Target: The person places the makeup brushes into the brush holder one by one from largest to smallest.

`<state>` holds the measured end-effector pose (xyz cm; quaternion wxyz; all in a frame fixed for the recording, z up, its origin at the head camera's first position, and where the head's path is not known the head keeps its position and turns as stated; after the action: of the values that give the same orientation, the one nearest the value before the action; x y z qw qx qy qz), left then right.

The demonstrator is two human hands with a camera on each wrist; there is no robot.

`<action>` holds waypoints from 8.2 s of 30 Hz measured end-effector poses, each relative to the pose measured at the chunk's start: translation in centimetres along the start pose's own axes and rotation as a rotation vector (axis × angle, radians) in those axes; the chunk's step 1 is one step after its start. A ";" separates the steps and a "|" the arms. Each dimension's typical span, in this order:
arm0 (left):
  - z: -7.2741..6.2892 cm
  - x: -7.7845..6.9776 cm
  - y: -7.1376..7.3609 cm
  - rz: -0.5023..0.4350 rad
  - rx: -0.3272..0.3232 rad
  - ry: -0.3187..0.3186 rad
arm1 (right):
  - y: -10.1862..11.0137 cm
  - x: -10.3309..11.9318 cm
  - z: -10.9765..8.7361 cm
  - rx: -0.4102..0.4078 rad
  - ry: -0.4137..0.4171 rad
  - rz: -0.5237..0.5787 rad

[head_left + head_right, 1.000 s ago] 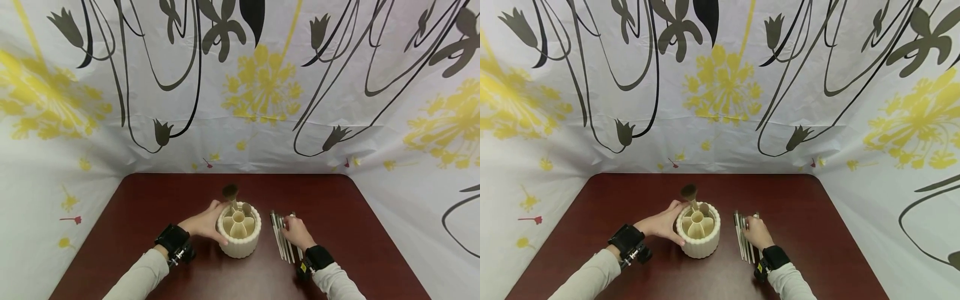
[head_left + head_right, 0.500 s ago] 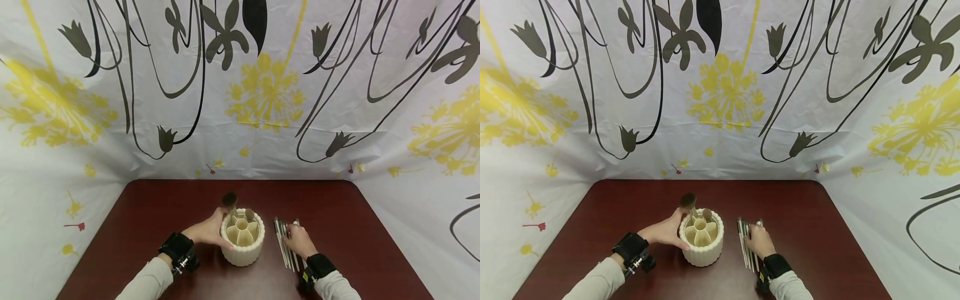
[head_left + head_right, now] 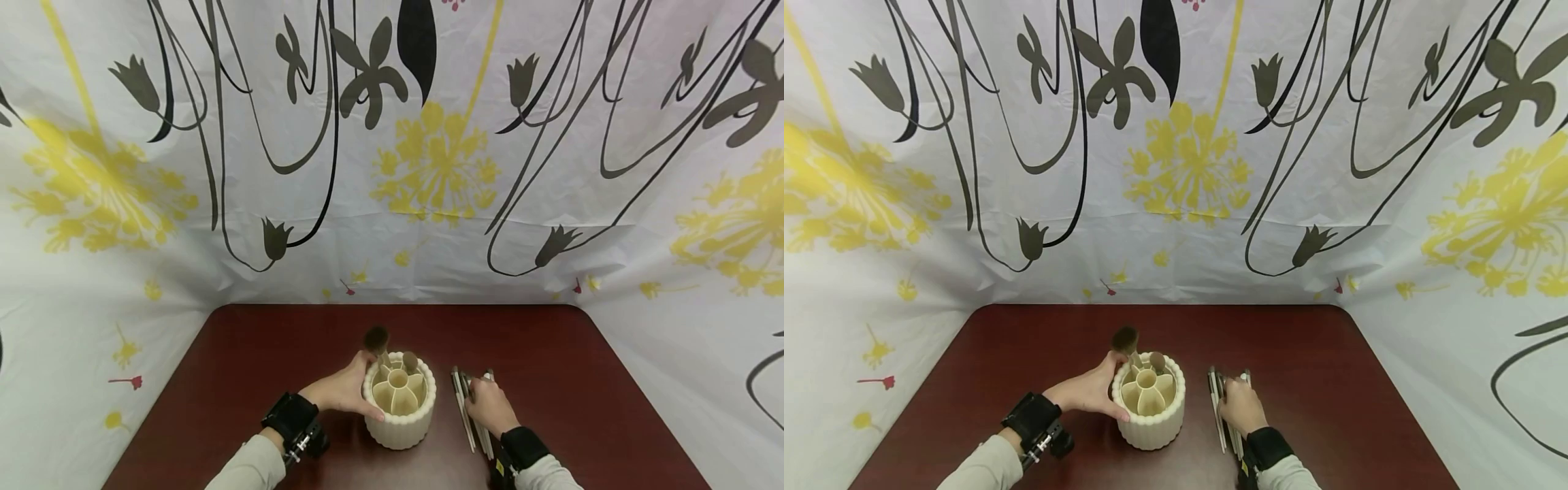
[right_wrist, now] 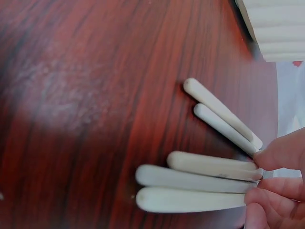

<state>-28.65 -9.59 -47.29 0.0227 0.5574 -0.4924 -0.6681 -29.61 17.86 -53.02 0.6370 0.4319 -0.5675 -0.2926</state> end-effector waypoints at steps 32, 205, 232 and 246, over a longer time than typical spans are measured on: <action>0.8 -0.4 -0.8 -0.120 0.045 -0.050 | -0.1 -0.6 0.5 -0.009 -0.106 -0.097; -0.8 -0.1 0.0 -0.013 -0.067 -0.084 | 2.0 -0.1 -1.4 -0.121 0.015 0.122; -0.8 -3.0 0.8 -0.186 -0.086 -0.217 | -0.6 1.3 -0.2 -0.161 0.141 -0.065; 0.5 -0.5 -0.8 -0.129 -0.107 -0.267 | -1.0 1.4 0.1 -0.125 0.091 -0.076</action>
<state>-28.39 -8.57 -47.55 -0.0563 0.4918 -0.4181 -0.7617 -29.32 16.17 -53.24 0.6761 0.4254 -0.5019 -0.3316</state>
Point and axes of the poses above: each hand's wrist, its own z-axis towards the middle knuckle, its own y-axis out of the back of the hand, x = y × z, the point moved 5 cm from there along z, towards the middle knuckle, and after that the axes turned 7 degrees about x, right-handed, at the moved point
